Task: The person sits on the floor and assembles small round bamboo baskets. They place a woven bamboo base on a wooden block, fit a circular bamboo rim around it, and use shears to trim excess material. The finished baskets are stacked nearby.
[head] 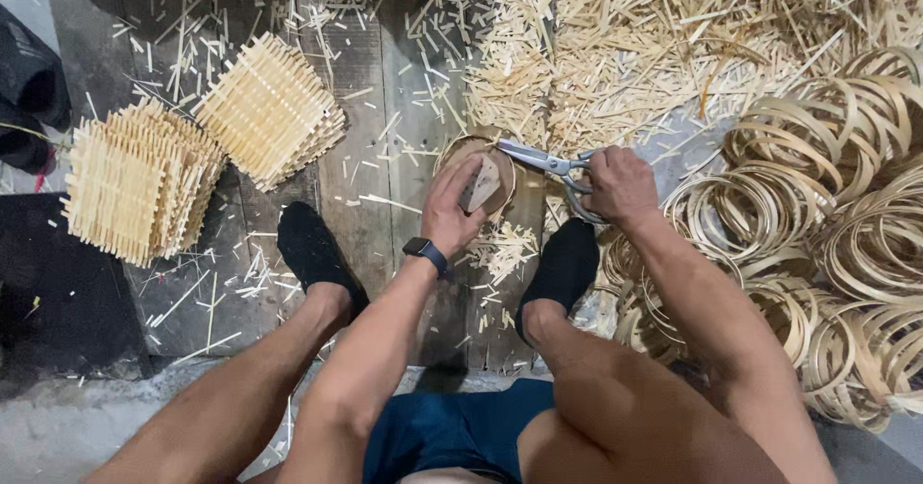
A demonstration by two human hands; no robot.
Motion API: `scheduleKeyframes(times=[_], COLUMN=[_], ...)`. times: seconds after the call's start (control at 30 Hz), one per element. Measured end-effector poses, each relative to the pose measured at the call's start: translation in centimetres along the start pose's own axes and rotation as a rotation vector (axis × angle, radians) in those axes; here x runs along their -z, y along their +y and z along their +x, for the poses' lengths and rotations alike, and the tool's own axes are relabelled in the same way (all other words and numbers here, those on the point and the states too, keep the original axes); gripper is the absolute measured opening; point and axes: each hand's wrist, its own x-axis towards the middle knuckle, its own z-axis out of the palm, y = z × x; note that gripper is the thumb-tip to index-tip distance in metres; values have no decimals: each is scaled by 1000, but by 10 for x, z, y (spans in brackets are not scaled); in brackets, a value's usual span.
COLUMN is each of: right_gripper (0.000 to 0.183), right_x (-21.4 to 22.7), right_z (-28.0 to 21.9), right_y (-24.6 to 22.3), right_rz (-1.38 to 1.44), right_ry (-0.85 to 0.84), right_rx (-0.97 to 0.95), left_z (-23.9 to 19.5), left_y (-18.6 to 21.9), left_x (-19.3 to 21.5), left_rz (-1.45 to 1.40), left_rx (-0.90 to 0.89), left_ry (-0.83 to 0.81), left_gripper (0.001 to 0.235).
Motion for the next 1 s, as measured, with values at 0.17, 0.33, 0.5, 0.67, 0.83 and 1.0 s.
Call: scheduleKeyframes(times=[0.17, 0.33, 0.5, 0.67, 0.83, 1.0], right_gripper=[36, 30, 51, 30, 25, 60], right_x=[-9, -5, 6, 0, 4, 11], right_z=[8, -1, 6, 9, -1, 7], right_y=[-13, 12, 2, -5, 14, -4], right_rz=[-96, 3, 10, -33, 18, -68], right_ry=[124, 30, 82, 33, 48, 100], right_rx=[8, 56, 79, 55, 56, 76], left_z=[9, 18, 26, 26, -1, -7], left_y=[6, -1, 1, 12, 32, 21], left_x=[9, 23, 20, 19, -9, -28], left_rz=[-38, -50, -87, 23, 112, 144], left_rx=[-48, -110, -122, -104, 149, 98], left_ry=[-137, -243, -297, -391, 96, 155], left_gripper=[78, 80, 76, 68, 75, 62])
